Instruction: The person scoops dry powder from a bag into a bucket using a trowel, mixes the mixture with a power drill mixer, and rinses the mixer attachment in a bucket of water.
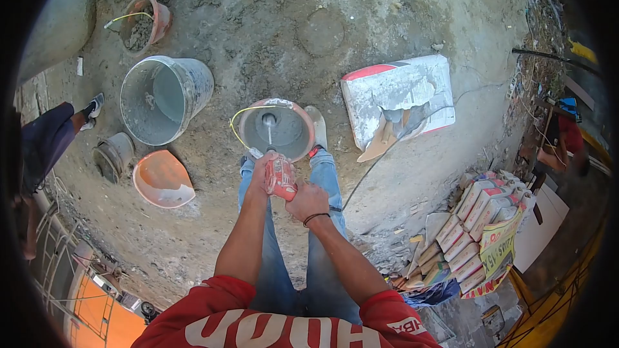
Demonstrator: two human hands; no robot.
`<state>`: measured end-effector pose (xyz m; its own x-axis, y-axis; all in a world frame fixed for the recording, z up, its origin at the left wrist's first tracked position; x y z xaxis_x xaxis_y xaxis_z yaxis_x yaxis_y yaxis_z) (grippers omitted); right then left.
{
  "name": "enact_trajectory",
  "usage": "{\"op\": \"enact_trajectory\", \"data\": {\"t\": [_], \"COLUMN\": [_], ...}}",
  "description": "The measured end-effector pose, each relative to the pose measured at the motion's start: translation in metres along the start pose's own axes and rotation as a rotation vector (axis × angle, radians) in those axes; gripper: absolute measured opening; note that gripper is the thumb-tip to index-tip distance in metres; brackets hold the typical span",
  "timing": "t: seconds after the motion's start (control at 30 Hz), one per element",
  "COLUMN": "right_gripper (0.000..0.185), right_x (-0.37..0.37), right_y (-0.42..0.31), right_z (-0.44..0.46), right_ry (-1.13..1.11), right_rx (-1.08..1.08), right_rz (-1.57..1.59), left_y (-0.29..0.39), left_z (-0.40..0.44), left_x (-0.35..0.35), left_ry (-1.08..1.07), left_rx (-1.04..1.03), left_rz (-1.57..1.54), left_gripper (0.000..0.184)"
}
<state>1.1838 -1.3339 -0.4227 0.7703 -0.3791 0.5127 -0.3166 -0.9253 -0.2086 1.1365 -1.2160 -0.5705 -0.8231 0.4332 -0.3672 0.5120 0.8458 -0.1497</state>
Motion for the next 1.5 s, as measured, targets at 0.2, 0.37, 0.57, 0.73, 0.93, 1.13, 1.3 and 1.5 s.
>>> {"op": "enact_trajectory", "data": {"t": [0.2,0.37,0.57,0.73,0.93,1.13,1.3,1.5], "right_gripper": [0.032,0.032,0.032,0.031,0.030,0.030,0.030,0.032], "right_x": [0.000,0.001,0.006,0.009,0.007,0.005,0.007,0.013], "right_y": [0.007,0.010,0.012,0.013,0.014,0.018,0.017,0.017], "right_z": [-0.001,0.003,0.000,0.001,-0.001,0.001,0.001,0.002], "right_ry": [-0.018,-0.027,-0.014,-0.006,0.000,-0.006,-0.006,-0.014], "right_rx": [0.007,0.017,0.010,0.017,0.003,0.007,-0.001,-0.002], "right_rz": [0.007,0.025,0.057,0.065,0.072,0.094,0.092,0.102], "left_y": [-0.002,-0.002,-0.005,-0.007,-0.010,-0.007,-0.006,-0.005], "left_z": [0.000,-0.001,-0.003,0.005,-0.001,-0.002,0.001,0.001], "left_x": [-0.002,-0.003,-0.012,-0.007,-0.008,-0.011,-0.012,-0.016], "left_ry": [-0.044,-0.027,-0.048,-0.016,-0.037,0.012,-0.017,-0.025], "left_rx": [-0.024,-0.039,-0.009,0.002,0.088,-0.004,-0.004,-0.028], "left_rz": [0.052,0.038,0.050,0.054,0.051,0.076,0.074,0.072], "left_gripper": [0.029,0.030,0.032,0.035,0.034,0.032,0.031,0.030]}}
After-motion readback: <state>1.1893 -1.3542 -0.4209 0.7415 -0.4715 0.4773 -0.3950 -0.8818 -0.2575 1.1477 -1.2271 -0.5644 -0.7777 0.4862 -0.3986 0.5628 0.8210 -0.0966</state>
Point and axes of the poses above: each hand's wrist, its own z-axis towards the middle knuckle, its own x-axis out of the back of the hand, y = z × x, the point moved 8 cm from there along z, towards the middle knuckle, and after that the axes turned 4 degrees about -x, right-handed, at the moved point
